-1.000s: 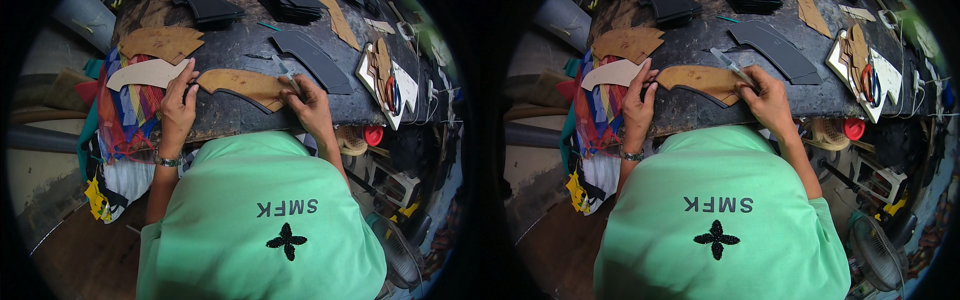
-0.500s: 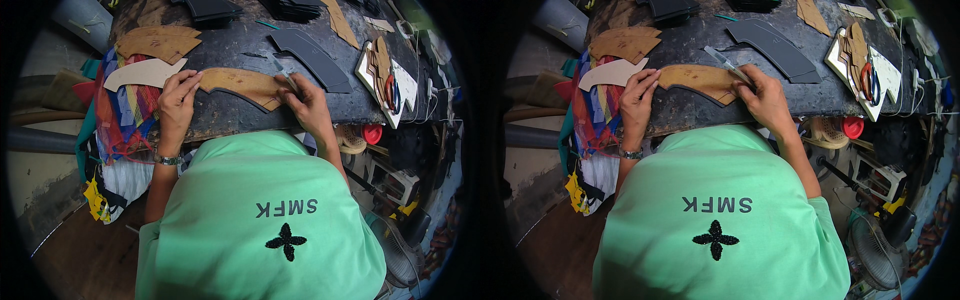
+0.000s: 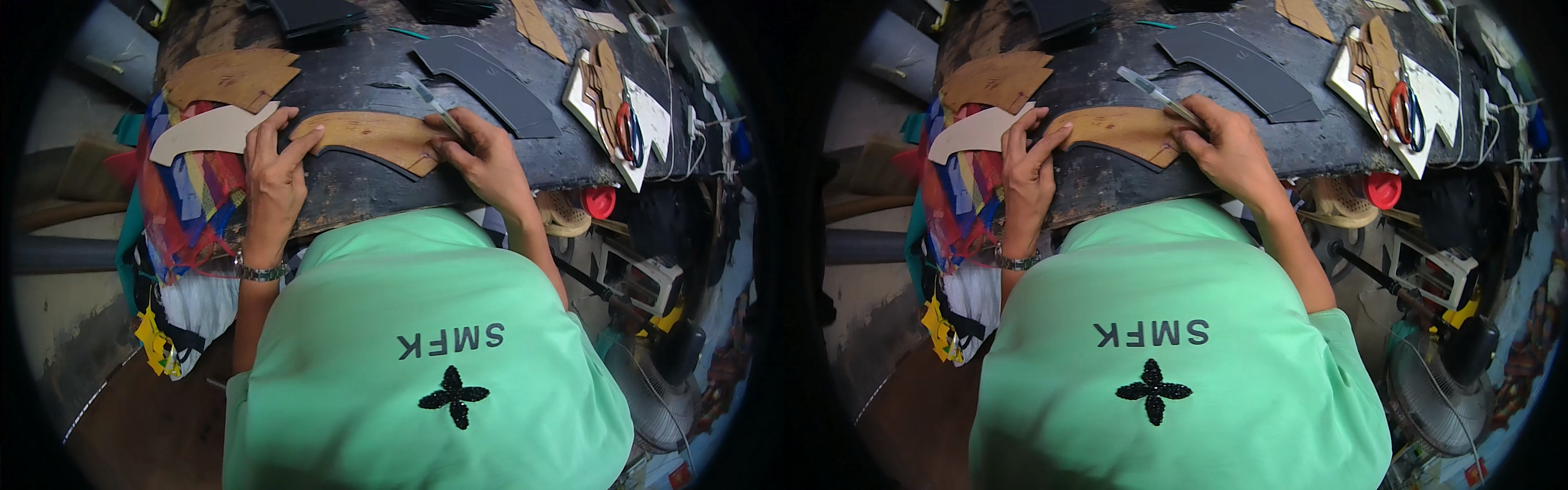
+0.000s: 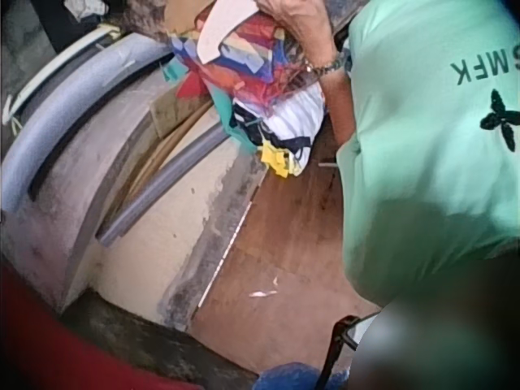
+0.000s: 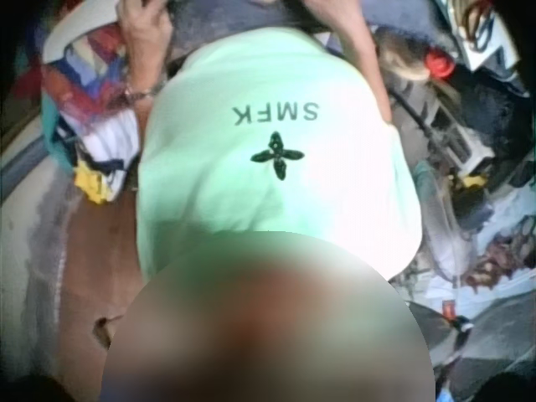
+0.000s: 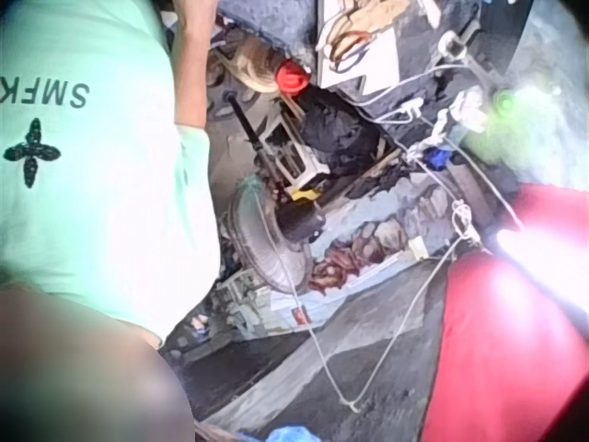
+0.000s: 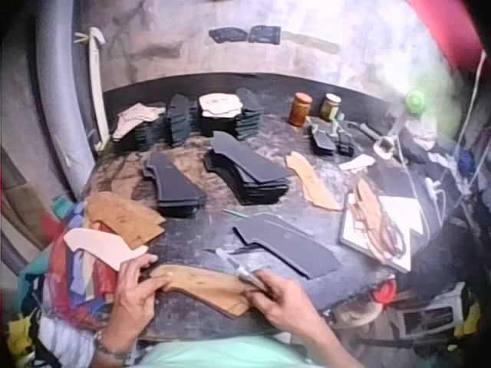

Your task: The person repeatedly places a cardboard template on dark material, marks the outline with a pen, and cuts along the line with scissors. The cut pieces are stacked on the table.

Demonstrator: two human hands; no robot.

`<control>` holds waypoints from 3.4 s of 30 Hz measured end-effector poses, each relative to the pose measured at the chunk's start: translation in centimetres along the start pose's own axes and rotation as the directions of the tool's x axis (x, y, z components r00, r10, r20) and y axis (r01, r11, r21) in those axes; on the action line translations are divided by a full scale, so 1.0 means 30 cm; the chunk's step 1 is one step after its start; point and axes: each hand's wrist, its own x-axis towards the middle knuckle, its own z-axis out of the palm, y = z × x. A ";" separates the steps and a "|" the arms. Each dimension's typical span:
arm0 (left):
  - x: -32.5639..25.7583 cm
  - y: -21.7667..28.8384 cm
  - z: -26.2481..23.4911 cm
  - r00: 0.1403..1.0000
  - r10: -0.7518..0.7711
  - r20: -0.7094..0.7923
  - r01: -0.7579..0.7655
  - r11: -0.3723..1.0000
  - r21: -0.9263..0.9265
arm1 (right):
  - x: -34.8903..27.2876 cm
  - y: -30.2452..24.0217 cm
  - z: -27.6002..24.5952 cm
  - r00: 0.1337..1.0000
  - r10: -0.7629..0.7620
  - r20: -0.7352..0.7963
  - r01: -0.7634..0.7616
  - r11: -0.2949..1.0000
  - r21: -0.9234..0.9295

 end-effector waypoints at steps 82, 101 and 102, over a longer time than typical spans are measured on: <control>0.904 -0.042 0.102 0.841 0.530 0.107 -0.541 0.828 0.147 | -0.068 0.065 -0.356 0.738 -0.249 -0.627 0.173 0.968 -0.180; 0.042 -0.029 0.049 0.993 -0.115 0.021 0.115 0.936 -0.333 | -0.028 -0.054 -0.017 0.999 -0.018 -0.028 0.016 0.997 -0.072; 0.043 -0.030 0.051 0.994 -0.108 0.004 0.103 0.936 -0.336 | -0.034 -0.058 -0.018 1.000 0.016 -0.022 -0.018 0.996 -0.085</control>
